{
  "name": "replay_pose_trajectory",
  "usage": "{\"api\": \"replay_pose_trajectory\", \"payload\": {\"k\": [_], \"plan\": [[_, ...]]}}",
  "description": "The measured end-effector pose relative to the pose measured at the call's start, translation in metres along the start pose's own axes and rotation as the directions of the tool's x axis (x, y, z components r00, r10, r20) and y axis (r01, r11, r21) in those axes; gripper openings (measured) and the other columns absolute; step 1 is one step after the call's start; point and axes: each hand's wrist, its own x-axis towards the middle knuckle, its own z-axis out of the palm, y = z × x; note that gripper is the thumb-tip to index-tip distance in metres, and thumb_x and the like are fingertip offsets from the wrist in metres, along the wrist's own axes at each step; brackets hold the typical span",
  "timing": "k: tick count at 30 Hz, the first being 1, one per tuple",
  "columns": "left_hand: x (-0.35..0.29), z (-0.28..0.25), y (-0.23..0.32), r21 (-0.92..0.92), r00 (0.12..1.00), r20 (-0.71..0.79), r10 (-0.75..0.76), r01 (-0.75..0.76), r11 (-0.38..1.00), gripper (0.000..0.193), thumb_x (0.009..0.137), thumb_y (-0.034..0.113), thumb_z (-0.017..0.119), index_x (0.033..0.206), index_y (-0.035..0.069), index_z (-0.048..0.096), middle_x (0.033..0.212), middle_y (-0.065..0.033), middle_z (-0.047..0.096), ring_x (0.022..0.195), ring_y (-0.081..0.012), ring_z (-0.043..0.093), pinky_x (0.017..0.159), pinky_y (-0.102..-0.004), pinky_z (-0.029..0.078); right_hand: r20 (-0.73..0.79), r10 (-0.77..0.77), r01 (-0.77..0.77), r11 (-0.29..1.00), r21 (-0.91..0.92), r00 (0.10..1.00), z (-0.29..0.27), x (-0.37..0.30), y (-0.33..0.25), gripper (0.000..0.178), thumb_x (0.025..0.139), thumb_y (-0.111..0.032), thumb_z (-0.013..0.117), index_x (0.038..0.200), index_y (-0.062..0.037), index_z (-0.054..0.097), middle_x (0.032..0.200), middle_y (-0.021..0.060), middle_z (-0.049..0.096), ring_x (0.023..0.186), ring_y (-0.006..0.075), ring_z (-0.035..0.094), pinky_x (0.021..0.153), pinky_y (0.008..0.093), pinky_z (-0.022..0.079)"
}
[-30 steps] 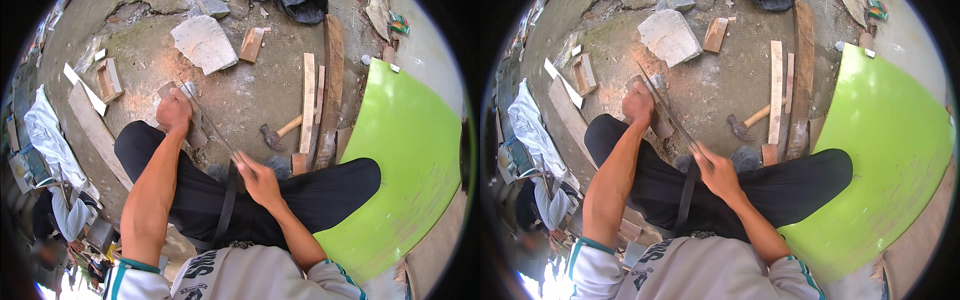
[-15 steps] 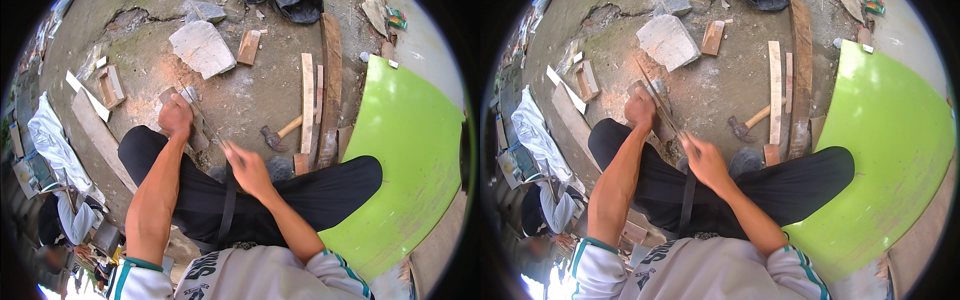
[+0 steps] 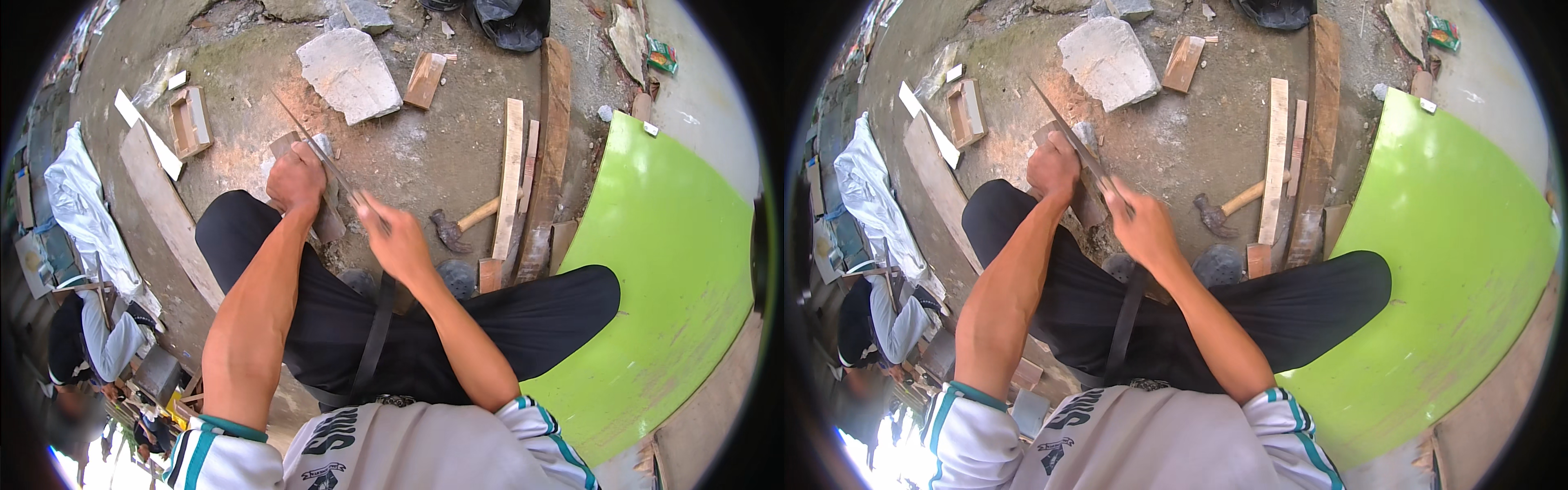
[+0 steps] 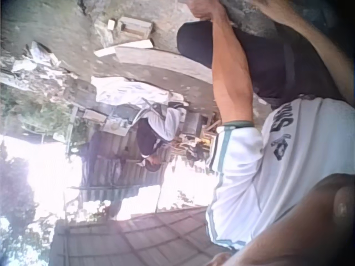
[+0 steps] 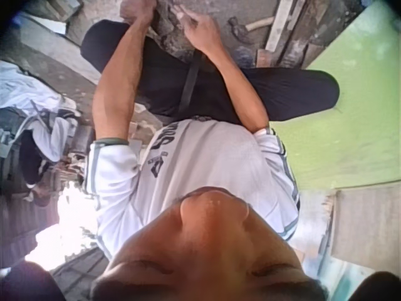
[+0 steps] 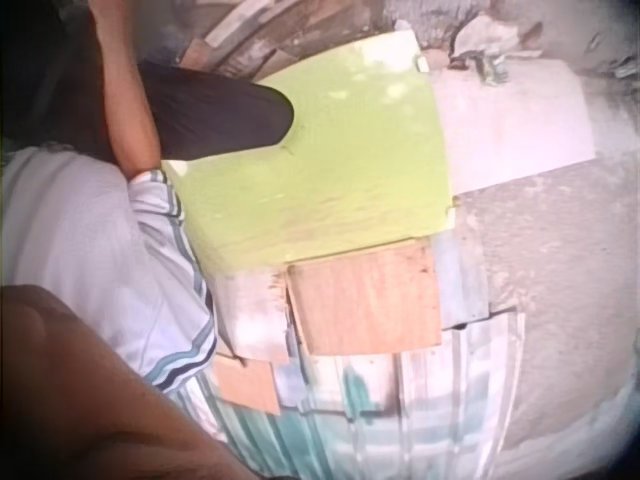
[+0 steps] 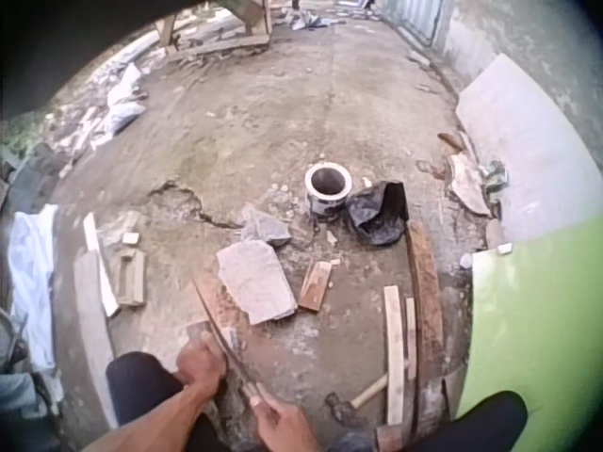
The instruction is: The person sits on the ground and uses a hand saw to sand a small piece of wood. They repeatedly rub the saw blade against the wood surface, occasionally pausing to inspect the piece before continuing.
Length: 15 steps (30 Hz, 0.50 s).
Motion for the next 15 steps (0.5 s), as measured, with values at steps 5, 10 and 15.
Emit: {"api": "replay_pose_trajectory", "payload": {"k": [5, 10, 15], "plan": [[-0.004, 0.005, -0.001, -0.032, 0.994, -0.07, 0.079, -0.081, 0.996, 0.059, 0.101, 0.039, 0.039, 0.079, -0.003, 0.075, 0.081, -0.0269, 0.071, 0.075, -0.046, 0.069, 0.075, -0.0533, 0.054, -0.129, -0.097, 0.108, 0.991, 0.083, 0.987, -0.001, -0.06, 0.032, 0.047, 0.104, -0.035, 0.058, 0.133, 0.0013, 0.062, 0.096, 0.0304, 0.071, 0.09, 0.0302, 0.075, 0.08, 0.0375, 0.053], [0.0, 0.004, -0.002, 0.003, 0.999, -0.032, 0.009, -0.009, 1.0, 0.059, 0.1, 0.039, 0.039, 0.08, -0.002, 0.075, 0.081, -0.0271, 0.071, 0.077, -0.0466, 0.07, 0.078, -0.0534, 0.054, -0.062, -0.031, 0.034, 0.998, 0.048, 0.998, 0.007, 0.01, 0.0, 0.047, 0.104, -0.036, 0.058, 0.133, 0.001, 0.063, 0.1, 0.0304, 0.071, 0.09, 0.0289, 0.074, 0.081, 0.0374, 0.053], [-0.001, -0.004, 0.007, -0.031, 1.0, -0.012, -0.022, 0.021, 0.999, 0.06, 0.1, 0.041, 0.037, 0.084, -0.002, 0.076, 0.084, -0.0275, 0.071, 0.081, -0.0472, 0.07, 0.081, -0.0539, 0.053, -0.129, -0.074, 0.089, 0.989, 0.12, 0.989, -0.01, -0.067, 0.024, 0.049, 0.104, -0.038, 0.058, 0.133, 0.0018, 0.063, 0.101, 0.0301, 0.071, 0.087, 0.0281, 0.072, 0.084, 0.038, 0.053]]}}
